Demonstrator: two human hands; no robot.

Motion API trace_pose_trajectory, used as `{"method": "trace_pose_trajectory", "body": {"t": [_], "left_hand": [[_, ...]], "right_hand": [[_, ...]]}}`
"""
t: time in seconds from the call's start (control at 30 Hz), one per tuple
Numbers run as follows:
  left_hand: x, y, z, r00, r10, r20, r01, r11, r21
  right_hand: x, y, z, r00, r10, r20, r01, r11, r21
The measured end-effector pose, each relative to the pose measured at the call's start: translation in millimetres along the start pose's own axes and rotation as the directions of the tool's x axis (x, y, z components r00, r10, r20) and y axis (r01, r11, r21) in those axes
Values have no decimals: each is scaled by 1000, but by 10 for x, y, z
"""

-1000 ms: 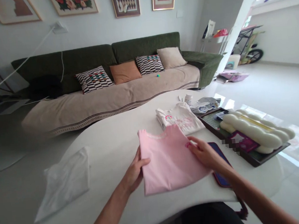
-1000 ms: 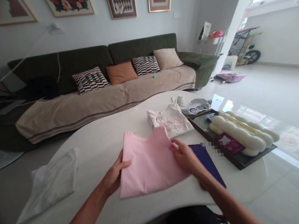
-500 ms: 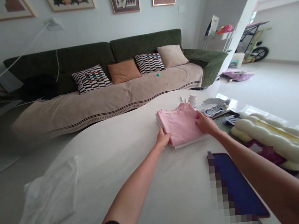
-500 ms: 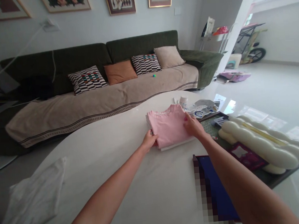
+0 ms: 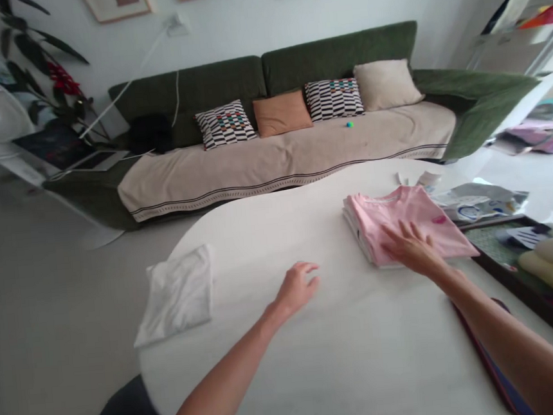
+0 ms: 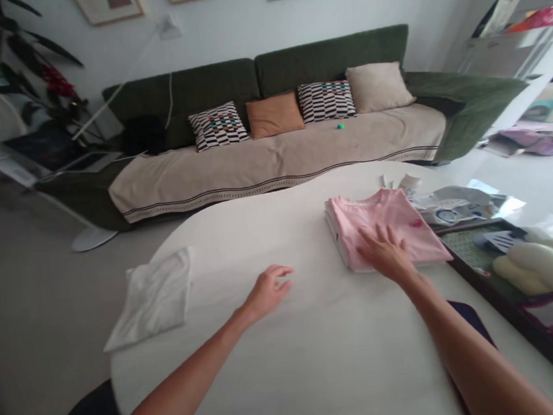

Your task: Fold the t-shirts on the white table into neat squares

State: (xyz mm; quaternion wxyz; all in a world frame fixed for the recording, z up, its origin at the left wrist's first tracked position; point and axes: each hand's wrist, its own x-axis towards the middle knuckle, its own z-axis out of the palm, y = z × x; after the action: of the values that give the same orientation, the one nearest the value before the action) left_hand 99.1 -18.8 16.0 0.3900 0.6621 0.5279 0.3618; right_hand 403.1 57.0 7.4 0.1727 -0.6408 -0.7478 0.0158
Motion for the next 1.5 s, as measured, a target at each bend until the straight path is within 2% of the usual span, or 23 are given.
{"method": "trace_pose_trajectory", "body": {"t": [0.03,0.07,0.13,0.17,0.2,0.23,0.27,0.33,0.4,0.47,0.53,0.63,0.7,0.77,0.87,1.0,1.1,1.2,1.3,1.4,1.5], "left_hand": [[-180,-102,-380,991,38,-126,-24,994,108],[-363,-209,-762,965,52,-258,9,973,229],[-710,-427,-1441,903,20,-428,191,876,444],[-859,-530,-1694,865,-38,-500,322,807,495],[-985,-619,-1870,834,-116,-540,435,741,512],[-1087,-687,-1962,809,-181,-560,512,685,518],[-1167,-729,-1971,792,-232,-564,558,649,517],[-1284,-717,-1786,800,-264,-538,559,655,509],[-1375,-593,-1459,854,-221,-472,460,744,485],[-1452,-418,-1152,929,-158,-334,299,851,431],[-1491,-270,-974,980,-79,-183,145,913,380],[-1438,-185,-941,996,-2,-90,39,913,407],[-1374,-197,-976,999,-11,-48,33,876,481],[-1345,-224,-995,999,-20,39,-5,835,550],[-1389,-255,-984,989,49,140,-122,807,577],[-1454,-272,-1001,985,101,139,-162,820,548],[-1474,-193,-1060,956,147,252,-270,775,572],[-1579,17,-1133,906,213,366,-407,675,615],[-1817,320,-1193,866,269,421,-492,607,624],[-2121,641,-1227,801,350,486,-591,590,550],[-2380,940,-1260,738,413,533,-658,617,432]], "right_hand": [[-96,-57,-2,999,-21,-43,21,1000,-8],[-225,-136,5,996,-50,-68,49,999,-17],[-571,-366,53,990,-126,-71,126,992,0],[-771,-515,92,986,-158,-55,159,987,22],[-973,-683,137,983,-179,-28,180,983,46],[-1163,-865,182,982,-189,2,188,979,74],[-1330,-1056,224,981,-190,31,186,976,109],[-1563,-1440,277,978,-195,77,176,964,201],[-1645,-1788,281,969,-222,106,180,933,310],[-1602,-2068,247,958,-264,112,197,889,412],[-1484,-2266,199,953,-286,104,205,855,476],[-1283,-2425,143,953,-270,137,188,882,433],[-1189,-2467,121,937,-272,218,194,927,321],[-1147,-2477,108,910,-287,300,222,947,231],[-1173,-2455,87,897,-307,317,261,948,180],[-1282,-2426,-13,896,-367,251,353,930,100],[-1386,-2429,-182,868,-449,211,442,893,85],[-1552,-2419,-401,817,-527,234,519,849,100],[-1802,-2405,-642,779,-548,306,523,836,167],[-2078,-2465,-934,735,-593,327,497,800,335],[-2288,-2628,-1278,654,-690,309,508,704,497]]}}
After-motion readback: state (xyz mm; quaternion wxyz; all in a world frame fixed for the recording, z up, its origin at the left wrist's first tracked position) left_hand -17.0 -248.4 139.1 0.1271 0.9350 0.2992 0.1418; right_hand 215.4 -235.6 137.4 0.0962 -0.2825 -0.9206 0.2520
